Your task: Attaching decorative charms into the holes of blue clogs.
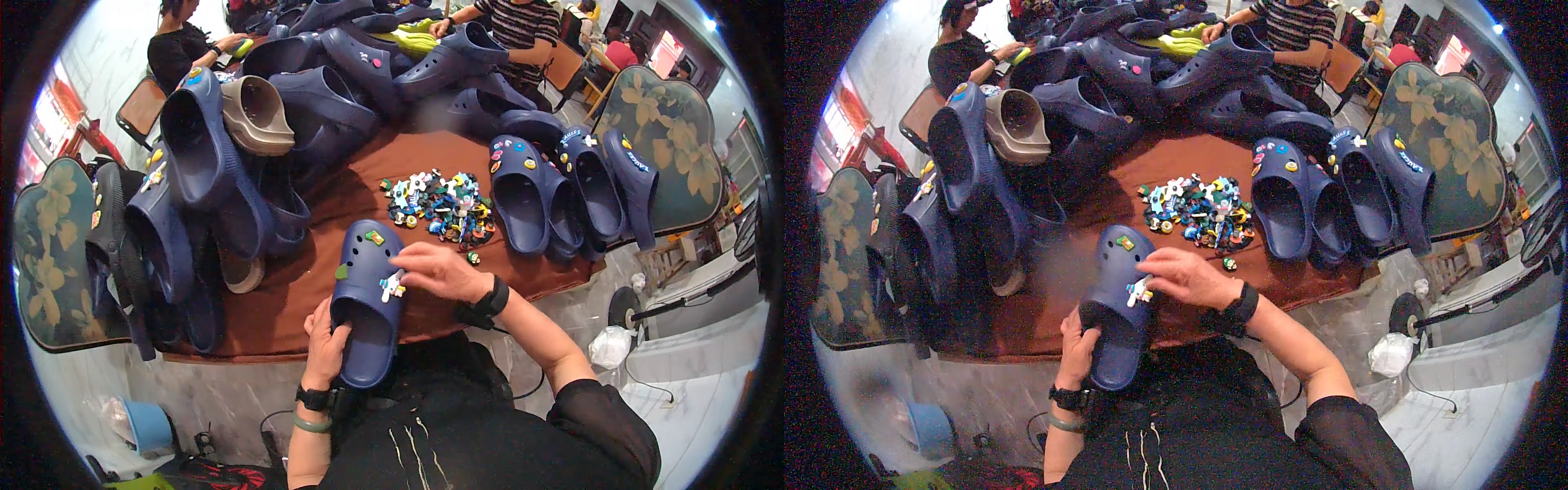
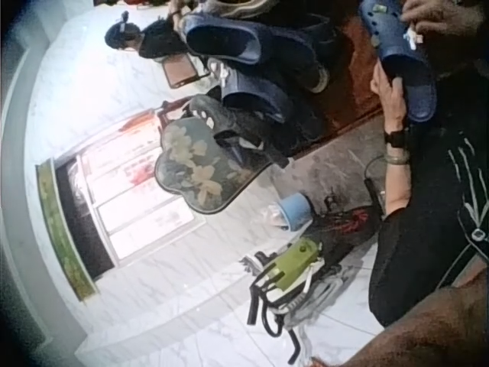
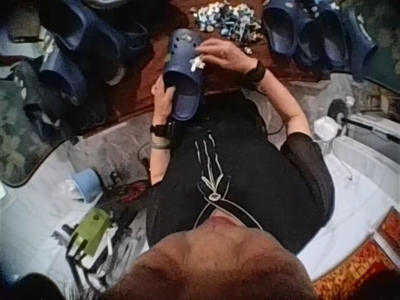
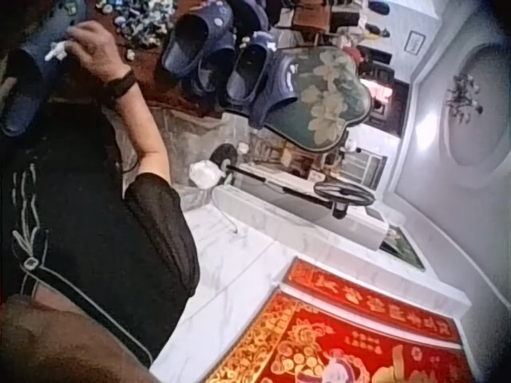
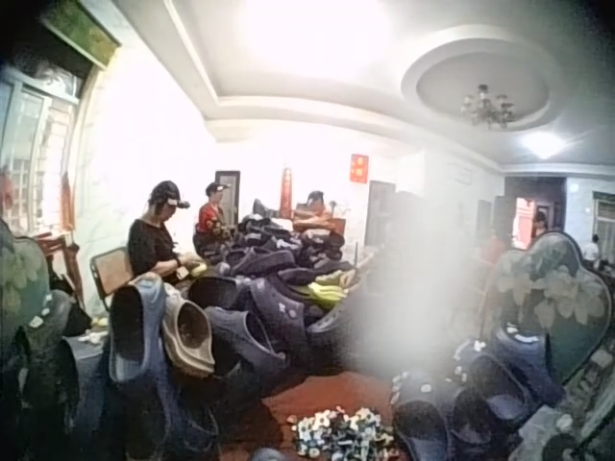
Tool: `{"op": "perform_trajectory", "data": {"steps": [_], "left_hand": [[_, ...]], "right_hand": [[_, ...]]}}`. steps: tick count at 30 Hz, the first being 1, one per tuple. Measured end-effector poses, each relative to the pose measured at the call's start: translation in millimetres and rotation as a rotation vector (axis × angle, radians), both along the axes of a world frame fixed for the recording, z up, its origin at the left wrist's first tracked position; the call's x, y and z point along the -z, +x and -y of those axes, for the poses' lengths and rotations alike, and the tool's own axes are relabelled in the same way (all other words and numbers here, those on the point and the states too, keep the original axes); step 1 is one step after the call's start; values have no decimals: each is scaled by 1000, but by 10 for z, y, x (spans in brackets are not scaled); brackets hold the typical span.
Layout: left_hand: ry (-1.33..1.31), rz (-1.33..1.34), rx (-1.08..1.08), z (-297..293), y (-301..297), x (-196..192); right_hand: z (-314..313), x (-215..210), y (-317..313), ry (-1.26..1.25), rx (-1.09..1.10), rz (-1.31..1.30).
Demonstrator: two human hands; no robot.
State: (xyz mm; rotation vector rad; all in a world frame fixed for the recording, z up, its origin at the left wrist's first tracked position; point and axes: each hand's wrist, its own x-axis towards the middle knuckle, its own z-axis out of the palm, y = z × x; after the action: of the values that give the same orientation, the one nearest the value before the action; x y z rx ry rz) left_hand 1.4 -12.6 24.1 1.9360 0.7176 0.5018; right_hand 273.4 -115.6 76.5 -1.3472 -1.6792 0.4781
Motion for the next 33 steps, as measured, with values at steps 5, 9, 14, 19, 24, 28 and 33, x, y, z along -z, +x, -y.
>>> {"op": "perform_trajectory", "data": {"steps": [5,9,14,19,24,28,33], "left_hand": [[-16,8,-26,47,18,-39],[-20,27,-12,44,33,-112],[-3,69,-41,73,51,-75],[23,75,-41,75,34,-65],[42,97,-26,65,34,-49],[53,108,-22,60,25,-20],[40,106,-14,55,32,-46]], "right_hand": [[-122,335,630,42,514,726],[-201,458,754,-76,495,923],[-183,447,812,-44,405,724],[-149,461,795,-169,428,829],[-265,379,709,60,492,775],[-409,-24,212,211,354,433],[-719,-200,-215,268,108,563]]}}
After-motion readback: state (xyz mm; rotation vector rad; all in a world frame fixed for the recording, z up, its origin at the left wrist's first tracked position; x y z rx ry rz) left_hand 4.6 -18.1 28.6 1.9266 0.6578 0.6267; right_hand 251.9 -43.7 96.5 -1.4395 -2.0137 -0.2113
